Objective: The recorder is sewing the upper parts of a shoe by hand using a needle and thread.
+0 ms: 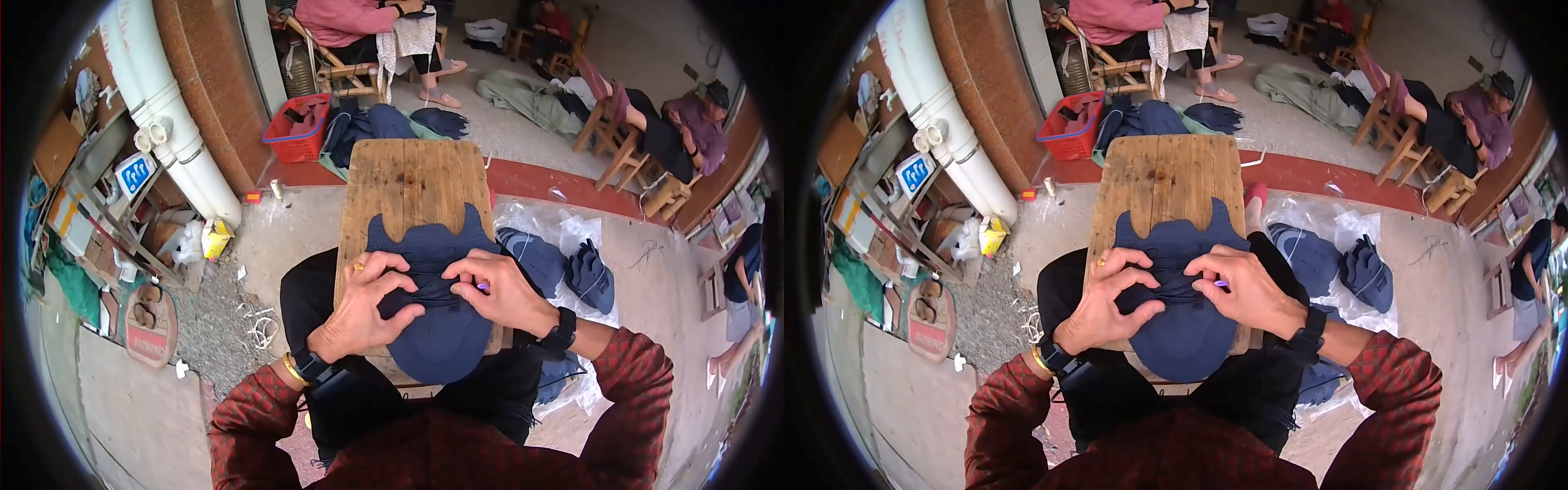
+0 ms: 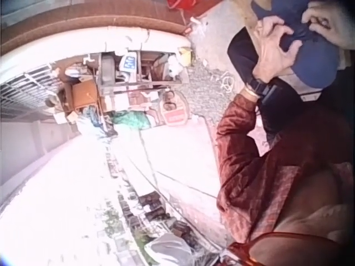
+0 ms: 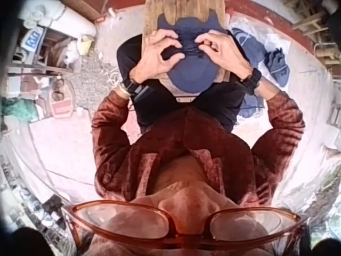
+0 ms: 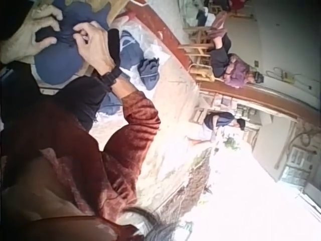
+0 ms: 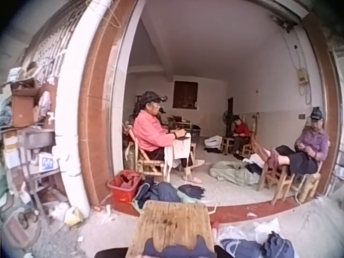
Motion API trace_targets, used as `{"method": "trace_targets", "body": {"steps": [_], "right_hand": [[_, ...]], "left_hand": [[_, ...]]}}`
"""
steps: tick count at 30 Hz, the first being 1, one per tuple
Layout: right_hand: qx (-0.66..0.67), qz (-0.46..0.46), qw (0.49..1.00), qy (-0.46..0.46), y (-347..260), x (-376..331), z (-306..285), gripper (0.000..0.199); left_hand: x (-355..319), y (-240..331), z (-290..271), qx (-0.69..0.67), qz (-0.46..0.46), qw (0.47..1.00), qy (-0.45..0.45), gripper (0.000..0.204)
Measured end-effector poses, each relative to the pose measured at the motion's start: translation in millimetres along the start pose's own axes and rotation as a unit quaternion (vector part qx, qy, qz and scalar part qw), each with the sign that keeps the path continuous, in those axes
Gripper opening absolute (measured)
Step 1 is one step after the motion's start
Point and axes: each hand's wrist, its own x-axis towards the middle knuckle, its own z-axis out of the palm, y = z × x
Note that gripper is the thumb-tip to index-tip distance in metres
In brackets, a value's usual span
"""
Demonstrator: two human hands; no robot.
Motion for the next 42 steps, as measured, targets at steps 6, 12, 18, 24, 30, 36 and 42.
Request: {"method": "trace_targets", "body": {"steps": [6, 12, 18, 24, 30, 36, 42], "right_hand": [[0.045, -0.005, 0.999, -0.004, 4, -4, -5, 0.014], [-0.053, -0.039, 0.997, 0.044, -15, -8, 23, 0.01], [-0.097, -0.006, 0.995, 0.008, -23, 8, 34, 0.012], [-0.114, 0.005, 0.993, 0.0, -29, 11, 41, 0.011], [-0.06, -0.04, 0.997, -0.011, -30, 5, 37, 0.009], [-0.032, -0.041, 0.999, -0.019, -28, 7, 22, 0.01], [-0.072, 0.044, 0.996, 0.04, -12, -5, -21, 0.008]], "left_hand": [[-2, 0, 1, -0.025, -0.034, 0.999, 0.015, 0.022], [1, -4, 8, 0.012, -0.028, 0.999, 0.039, 0.021], [2, 5, -1, -0.003, -0.043, 0.999, -0.024, 0.032], [2, 6, -3, -0.009, -0.063, 0.997, -0.043, 0.046], [2, 2, -2, -0.016, -0.069, 0.996, -0.045, 0.049], [1, 2, -2, -0.017, -0.066, 0.997, -0.042, 0.048], [-1, 1, -4, -0.019, -0.065, 0.997, -0.038, 0.046]]}}
